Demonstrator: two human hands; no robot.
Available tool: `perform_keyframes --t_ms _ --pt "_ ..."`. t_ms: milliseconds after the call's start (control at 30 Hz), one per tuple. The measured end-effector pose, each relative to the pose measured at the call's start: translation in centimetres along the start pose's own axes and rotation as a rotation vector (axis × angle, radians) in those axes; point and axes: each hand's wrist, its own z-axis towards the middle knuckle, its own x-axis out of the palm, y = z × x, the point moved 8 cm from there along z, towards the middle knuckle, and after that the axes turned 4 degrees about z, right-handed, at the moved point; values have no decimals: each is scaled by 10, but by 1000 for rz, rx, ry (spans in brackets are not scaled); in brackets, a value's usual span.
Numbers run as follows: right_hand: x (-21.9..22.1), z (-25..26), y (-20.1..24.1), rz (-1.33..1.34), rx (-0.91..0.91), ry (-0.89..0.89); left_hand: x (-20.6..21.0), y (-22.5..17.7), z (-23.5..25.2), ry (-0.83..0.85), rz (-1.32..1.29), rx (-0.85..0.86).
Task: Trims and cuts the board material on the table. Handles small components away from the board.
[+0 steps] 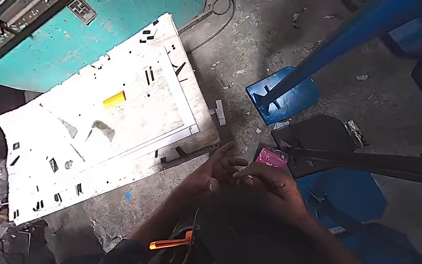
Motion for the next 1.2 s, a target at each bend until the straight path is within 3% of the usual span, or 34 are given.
perform_keyframes --t_ms 167,300,533,667,867,967,1100,1200 --pt "15 26 19 11 -35 138 12 -11 8 150 -21 62" --pt "9 49 25 52 23 110 11 -23 22 222 -100 100" --pt "-24 77 16 -30 -29 -33 -46 -42 23 -8 121 82" --pt "-38 97 -3 16 57 -41 -67 -34 19 -132 289 36" --pt "-53 145 -54 -75 197 222 -84 -4 32 -319 175 159" --pt "-57 165 -90 -100 222 440 -89 4 38 -552 151 305" --pt "-53 169 -130 -144 208 867 -82 5 47 -886 172 536" --pt "-57 170 -143 -121 191 985 -72 9 59 -1063 258 611"
